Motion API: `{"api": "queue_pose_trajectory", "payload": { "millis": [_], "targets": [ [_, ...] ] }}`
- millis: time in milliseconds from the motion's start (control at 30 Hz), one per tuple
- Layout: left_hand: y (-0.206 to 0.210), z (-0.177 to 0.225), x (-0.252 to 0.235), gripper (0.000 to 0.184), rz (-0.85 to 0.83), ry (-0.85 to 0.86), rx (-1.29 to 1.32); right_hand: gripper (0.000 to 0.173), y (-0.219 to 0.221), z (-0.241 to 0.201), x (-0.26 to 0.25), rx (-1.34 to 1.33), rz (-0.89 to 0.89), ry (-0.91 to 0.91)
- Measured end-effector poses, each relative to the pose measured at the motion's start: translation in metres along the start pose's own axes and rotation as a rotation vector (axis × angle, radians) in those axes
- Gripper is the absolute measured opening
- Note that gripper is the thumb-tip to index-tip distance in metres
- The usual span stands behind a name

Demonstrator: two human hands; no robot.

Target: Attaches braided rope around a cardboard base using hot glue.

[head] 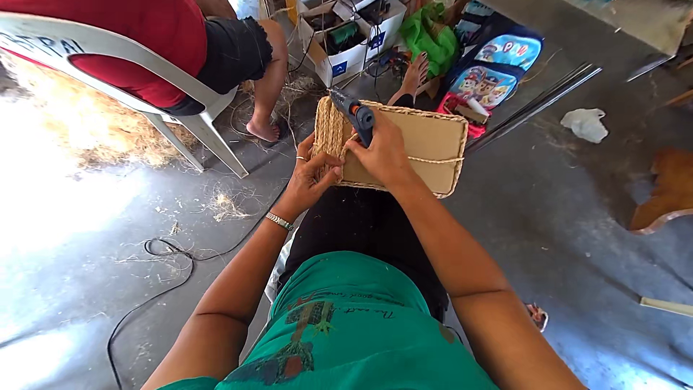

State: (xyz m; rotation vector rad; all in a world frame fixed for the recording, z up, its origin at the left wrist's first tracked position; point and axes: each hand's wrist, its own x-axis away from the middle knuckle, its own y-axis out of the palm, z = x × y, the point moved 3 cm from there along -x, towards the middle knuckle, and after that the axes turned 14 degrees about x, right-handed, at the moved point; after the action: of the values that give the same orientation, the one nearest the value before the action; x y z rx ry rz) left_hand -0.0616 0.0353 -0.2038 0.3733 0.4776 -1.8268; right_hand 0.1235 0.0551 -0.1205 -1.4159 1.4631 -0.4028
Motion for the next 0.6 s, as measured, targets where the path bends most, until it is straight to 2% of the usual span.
{"api": "queue_pose_trajectory", "payload": {
  "millis": [233, 600],
  "targets": [
    [0.001, 0.001, 0.006, 0.034, -0.047, -0.049, -0.087, 0.043, -0.003, -0.008, -0.003, 0.053, -0.105, 0.017],
    [0.009, 0.008, 0.015, 0.039, -0.076, -0.100, -0.088, 0.043, -0.008, -0.021, 0.004, 0.078, -0.091, -0.027]
  ]
}}
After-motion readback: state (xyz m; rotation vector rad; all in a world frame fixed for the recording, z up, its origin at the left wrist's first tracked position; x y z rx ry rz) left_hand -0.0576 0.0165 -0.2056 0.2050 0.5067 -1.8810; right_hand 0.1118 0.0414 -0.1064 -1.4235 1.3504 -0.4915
